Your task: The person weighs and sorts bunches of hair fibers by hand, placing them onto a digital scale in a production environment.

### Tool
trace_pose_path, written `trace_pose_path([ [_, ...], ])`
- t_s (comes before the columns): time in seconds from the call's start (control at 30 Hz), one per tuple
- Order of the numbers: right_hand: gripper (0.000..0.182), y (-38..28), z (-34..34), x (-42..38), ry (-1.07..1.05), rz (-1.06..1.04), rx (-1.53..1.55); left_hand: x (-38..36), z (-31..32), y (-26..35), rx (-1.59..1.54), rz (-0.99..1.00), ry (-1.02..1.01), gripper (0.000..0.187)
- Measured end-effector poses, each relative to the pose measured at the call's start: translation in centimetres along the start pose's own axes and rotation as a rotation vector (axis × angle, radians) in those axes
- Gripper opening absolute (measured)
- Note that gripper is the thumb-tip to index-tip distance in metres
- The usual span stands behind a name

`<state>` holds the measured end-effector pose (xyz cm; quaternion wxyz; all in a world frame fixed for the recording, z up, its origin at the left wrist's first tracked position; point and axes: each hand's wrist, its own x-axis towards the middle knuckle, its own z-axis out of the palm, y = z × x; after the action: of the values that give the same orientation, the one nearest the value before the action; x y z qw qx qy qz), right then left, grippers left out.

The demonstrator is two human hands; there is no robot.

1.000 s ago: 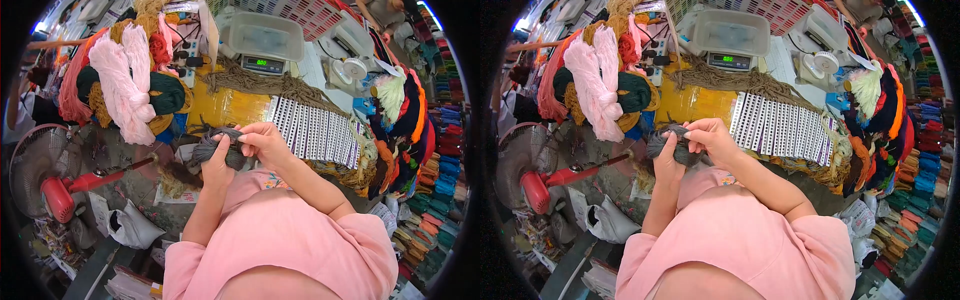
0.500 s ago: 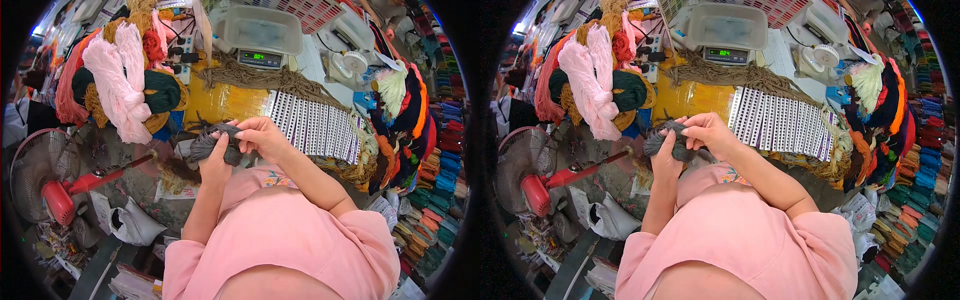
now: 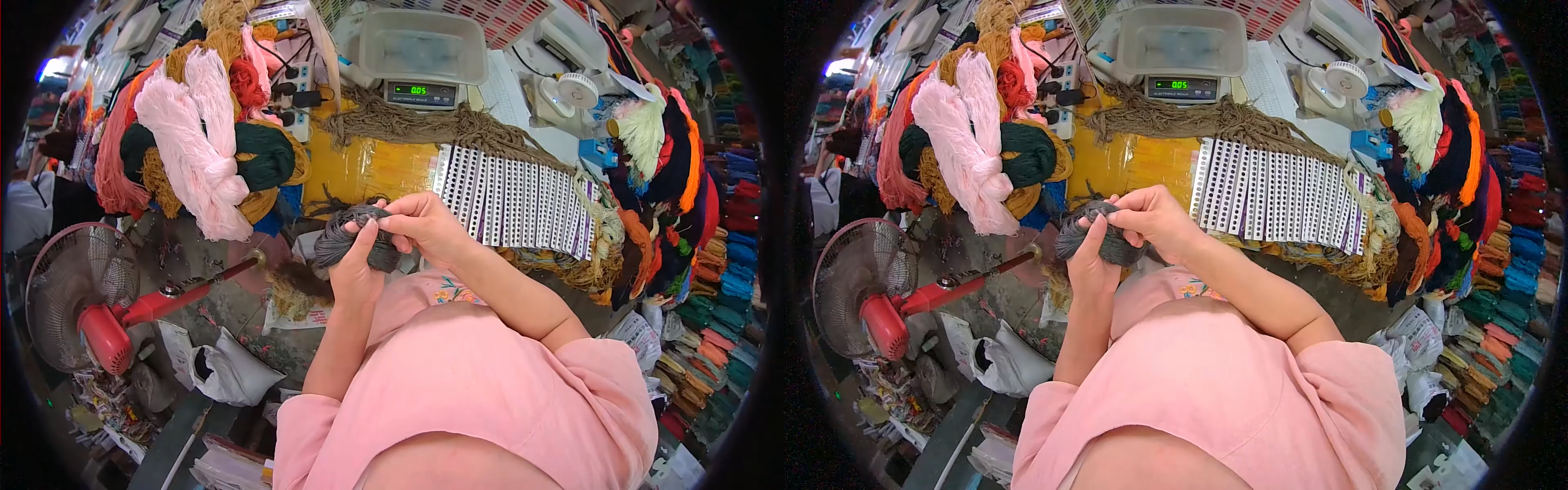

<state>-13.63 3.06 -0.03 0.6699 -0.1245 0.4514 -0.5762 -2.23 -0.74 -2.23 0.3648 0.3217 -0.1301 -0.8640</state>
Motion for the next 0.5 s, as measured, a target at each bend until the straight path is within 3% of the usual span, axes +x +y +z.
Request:
trace_pose_path([
  [0.07, 0.005, 0.75, 0.05, 0.03, 0.095, -0.043, 0.160, 0.17, -0.31, -0.26, -0.009, 0.009, -0.014, 0.011],
  [0.3, 0.006, 1.33, -0.47, -0.10, 0.077, -0.027, 0.462, 0.16, 0.07, 0.31, -0.042, -0.036, 0.035, 0.008],
  [0.43, 0.005, 1.16, -0.86, -0.19, 0.060, -0.001, 0.417, -0.25, 0.08, 0.22, -0.017, 0.007, 0.003, 0.011],
  [0.5, 0.007, 0.75, -0.61, -0.37, 0.056, 0.021, 0.231, -0.10, -0.16, 0.20, -0.009, -0.015, -0.018, 0.012],
])
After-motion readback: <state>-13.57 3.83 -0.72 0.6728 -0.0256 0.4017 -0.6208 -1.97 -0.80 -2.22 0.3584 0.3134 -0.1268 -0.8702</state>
